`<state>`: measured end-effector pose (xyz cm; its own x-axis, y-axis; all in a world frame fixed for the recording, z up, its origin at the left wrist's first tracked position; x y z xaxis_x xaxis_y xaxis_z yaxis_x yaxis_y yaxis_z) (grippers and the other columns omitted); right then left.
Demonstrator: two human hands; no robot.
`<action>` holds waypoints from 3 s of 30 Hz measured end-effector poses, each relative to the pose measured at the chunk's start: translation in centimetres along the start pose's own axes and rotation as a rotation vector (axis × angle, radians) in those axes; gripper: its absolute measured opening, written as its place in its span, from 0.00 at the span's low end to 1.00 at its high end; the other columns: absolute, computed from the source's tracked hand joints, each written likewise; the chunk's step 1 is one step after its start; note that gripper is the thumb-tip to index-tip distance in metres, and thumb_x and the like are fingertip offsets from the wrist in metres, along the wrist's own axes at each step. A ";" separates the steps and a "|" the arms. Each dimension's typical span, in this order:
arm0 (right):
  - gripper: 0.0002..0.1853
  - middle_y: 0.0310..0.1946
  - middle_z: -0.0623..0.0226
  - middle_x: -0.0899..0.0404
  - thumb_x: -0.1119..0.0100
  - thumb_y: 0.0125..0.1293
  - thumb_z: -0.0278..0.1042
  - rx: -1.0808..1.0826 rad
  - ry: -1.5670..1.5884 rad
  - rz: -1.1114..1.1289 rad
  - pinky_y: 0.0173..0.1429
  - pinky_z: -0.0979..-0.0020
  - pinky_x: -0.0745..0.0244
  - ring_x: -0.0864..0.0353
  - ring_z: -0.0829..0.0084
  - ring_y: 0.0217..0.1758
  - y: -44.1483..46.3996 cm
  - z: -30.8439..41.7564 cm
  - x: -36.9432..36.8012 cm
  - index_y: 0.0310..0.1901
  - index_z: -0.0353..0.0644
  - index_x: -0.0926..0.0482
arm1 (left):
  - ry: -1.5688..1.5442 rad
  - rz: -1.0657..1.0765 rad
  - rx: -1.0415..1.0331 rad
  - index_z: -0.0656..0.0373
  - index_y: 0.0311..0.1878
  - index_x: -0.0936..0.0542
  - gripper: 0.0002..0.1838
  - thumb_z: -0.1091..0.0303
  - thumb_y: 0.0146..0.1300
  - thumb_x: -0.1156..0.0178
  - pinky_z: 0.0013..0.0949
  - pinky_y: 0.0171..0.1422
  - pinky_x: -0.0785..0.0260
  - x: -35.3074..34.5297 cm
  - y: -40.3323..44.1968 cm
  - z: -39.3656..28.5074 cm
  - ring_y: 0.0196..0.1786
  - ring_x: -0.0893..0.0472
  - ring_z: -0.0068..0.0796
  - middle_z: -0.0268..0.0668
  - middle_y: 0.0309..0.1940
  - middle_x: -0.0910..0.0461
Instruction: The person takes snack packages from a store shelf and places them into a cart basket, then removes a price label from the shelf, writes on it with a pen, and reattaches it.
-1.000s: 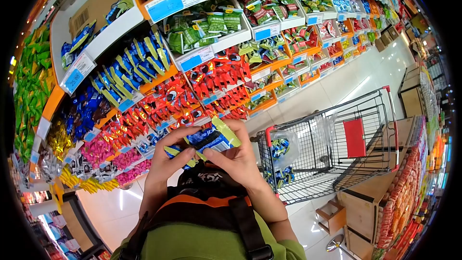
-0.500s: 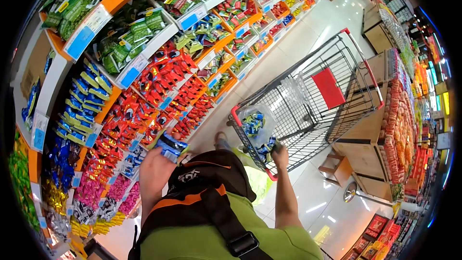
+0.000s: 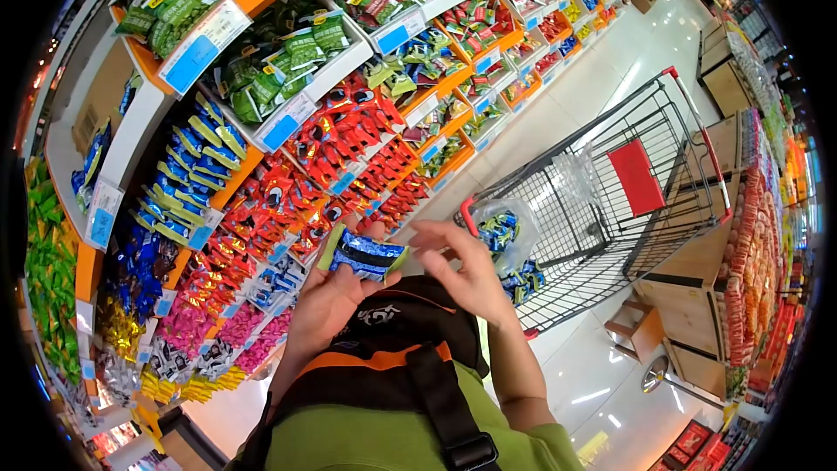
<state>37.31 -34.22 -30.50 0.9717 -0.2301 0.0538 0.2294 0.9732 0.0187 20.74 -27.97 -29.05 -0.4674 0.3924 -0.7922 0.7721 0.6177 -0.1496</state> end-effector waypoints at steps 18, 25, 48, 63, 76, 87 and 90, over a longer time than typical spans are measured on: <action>0.20 0.45 0.64 0.19 0.31 0.56 0.28 0.116 -0.113 0.041 0.39 0.75 0.25 0.20 0.73 0.41 1.6 4.8 -3.2 0.51 0.38 0.23 | -0.117 -0.004 -0.023 0.41 0.72 0.47 0.26 0.69 0.73 0.56 0.54 0.72 0.42 0.1 -0.3 0.4 0.73 0.41 0.41 0.37 0.74 0.50; 0.22 0.45 0.63 0.20 0.31 0.56 0.30 0.154 -0.091 -0.030 0.36 0.74 0.24 0.19 0.71 0.38 1.1 4.3 -1.7 0.52 0.40 0.24 | -0.143 -0.020 0.037 0.42 0.72 0.47 0.27 0.71 0.73 0.56 0.55 0.72 0.42 -0.2 0.9 1.5 0.72 0.41 0.41 0.39 0.74 0.49; 0.16 0.52 0.57 0.29 0.45 0.57 0.30 -0.980 -1.112 -0.344 0.48 0.56 0.24 0.20 0.48 0.44 -21.5 -38.2 17.5 0.48 0.52 0.21 | 0.508 -0.179 0.237 0.60 0.71 0.43 0.29 0.68 0.69 0.49 0.37 0.58 0.29 -0.1 6.8 4.6 0.56 0.24 0.35 0.48 0.58 0.28; 0.15 0.32 0.47 0.18 0.41 0.56 0.40 -0.562 -0.988 -0.164 0.40 0.60 0.23 0.17 0.52 0.36 -6.9 -45.4 18.9 0.40 0.37 0.19 | 1.756 -0.728 -0.949 0.59 0.47 0.19 0.13 0.81 0.60 0.43 0.37 0.59 0.31 -7.8 -1.7 -17.2 0.55 0.21 0.39 0.42 0.50 0.20; 0.18 0.35 0.48 0.19 0.49 0.65 0.36 -0.036 -0.672 -0.098 0.41 0.59 0.26 0.19 0.54 0.38 2.4 -29.1 15.0 0.53 0.38 0.23 | 2.412 -0.788 -0.110 0.52 0.68 0.35 0.39 0.44 0.57 0.37 0.44 0.62 0.34 -1.6 -4.8 -37.2 0.59 0.28 0.54 0.55 0.58 0.30; 0.15 0.36 0.46 0.18 0.49 0.70 0.44 -0.061 -0.713 -0.207 0.43 0.59 0.25 0.18 0.49 0.41 1.0 -21.3 6.6 0.43 0.40 0.20 | 2.334 -0.439 0.286 0.45 0.69 0.35 0.41 0.31 0.58 0.47 0.41 0.66 0.40 2.3 -2.1 -39.1 0.63 0.34 0.54 0.55 0.59 0.34; 0.16 0.42 0.47 0.18 0.51 0.71 0.41 0.114 -0.565 -0.214 0.50 0.62 0.26 0.18 0.56 0.48 0.2 -23.0 6.9 0.43 0.37 0.21 | 2.272 -0.329 0.184 0.48 0.67 0.33 0.39 0.32 0.60 0.48 0.39 0.70 0.44 3.2 -1.8 -39.3 0.66 0.38 0.53 0.55 0.63 0.35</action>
<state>45.39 -35.50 -53.12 0.7175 -0.4179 0.5573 0.3782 0.9056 0.1920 0.95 -1.02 -8.12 0.0027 0.2705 0.9627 0.5507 0.8032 -0.2272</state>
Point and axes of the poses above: each hand's wrist, its own y-axis towards the middle knuckle, its own x-axis out of the back of the hand, z = x × y, the point moved 6 cm from there along y, towards the middle knuckle
